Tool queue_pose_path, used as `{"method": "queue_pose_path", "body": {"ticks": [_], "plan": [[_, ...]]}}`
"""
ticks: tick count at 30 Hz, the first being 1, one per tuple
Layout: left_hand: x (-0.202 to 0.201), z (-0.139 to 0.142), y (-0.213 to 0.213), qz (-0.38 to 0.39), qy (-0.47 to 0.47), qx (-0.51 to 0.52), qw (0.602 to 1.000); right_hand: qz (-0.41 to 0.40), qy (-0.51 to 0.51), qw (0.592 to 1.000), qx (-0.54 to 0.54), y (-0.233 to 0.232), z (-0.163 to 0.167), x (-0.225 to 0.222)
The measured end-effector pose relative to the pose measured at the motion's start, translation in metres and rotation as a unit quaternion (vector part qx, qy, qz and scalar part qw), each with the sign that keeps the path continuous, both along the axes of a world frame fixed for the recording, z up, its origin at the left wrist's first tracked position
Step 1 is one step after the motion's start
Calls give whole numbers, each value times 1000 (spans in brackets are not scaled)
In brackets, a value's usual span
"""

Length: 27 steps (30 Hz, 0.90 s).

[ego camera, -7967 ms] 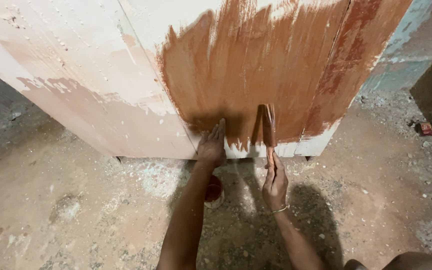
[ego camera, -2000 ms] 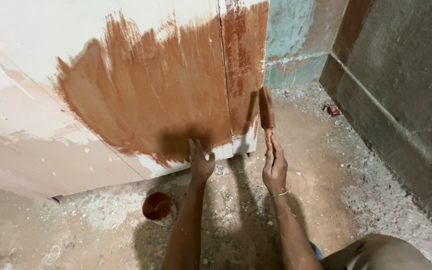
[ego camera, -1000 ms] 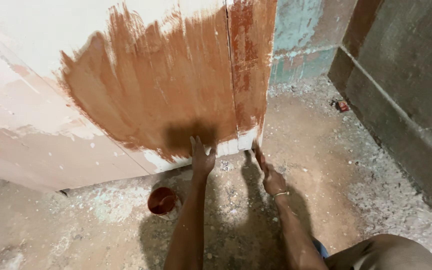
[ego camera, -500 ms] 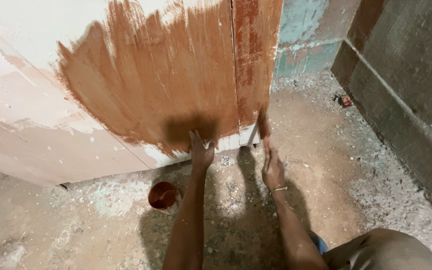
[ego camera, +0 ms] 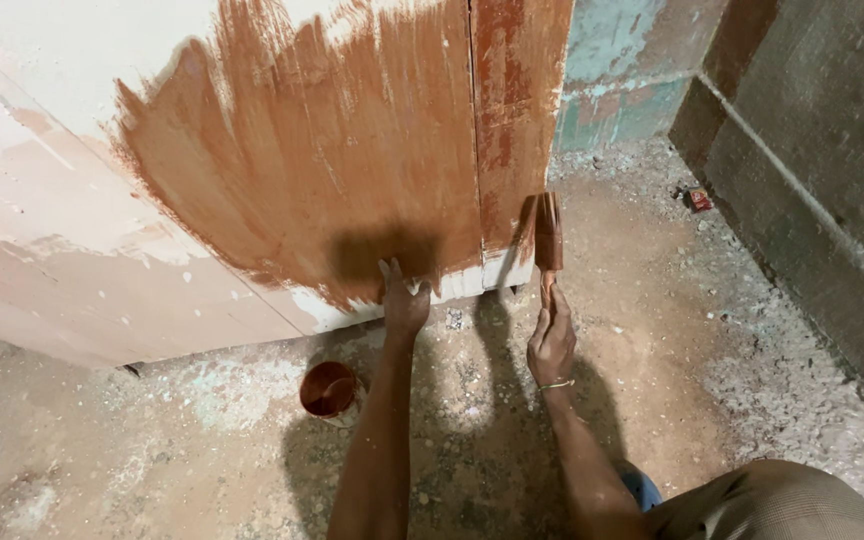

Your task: The person kneels on a concrete floor and paints the front of a white cabinet with reddish-brown paint using a wide brush, dipping the brush into a small paint can on the floor between strokes. They steady the cabinet with one hand while brushing across the panel and edges, gradually covering the bare white surface.

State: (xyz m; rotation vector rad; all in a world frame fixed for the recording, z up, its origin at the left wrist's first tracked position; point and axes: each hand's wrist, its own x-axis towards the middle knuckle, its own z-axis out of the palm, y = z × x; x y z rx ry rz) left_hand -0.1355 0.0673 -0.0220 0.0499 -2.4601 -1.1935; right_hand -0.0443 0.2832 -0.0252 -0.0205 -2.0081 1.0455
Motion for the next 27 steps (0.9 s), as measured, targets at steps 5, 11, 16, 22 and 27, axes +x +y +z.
{"method": "queue_pose_path", "body": {"ticks": [5,11,16,22,27], "plan": [[-11,-8,-7,0,-18,16,1000,89,-431,898,2,1,-13,-11],[-13,-13,-13,4,50,-20,999,47,-206,957,-198,-10,-35,2],[-14,-8,-13,9,21,-4,1000,88,-85,806,-580,-19,-10,-12],[-12,0,-14,-1,53,-7,999,246,-409,812,-336,-70,21,7],[-14,-5,-15,8,27,37,999,389,-357,811,-251,-91,-2,16]]}}
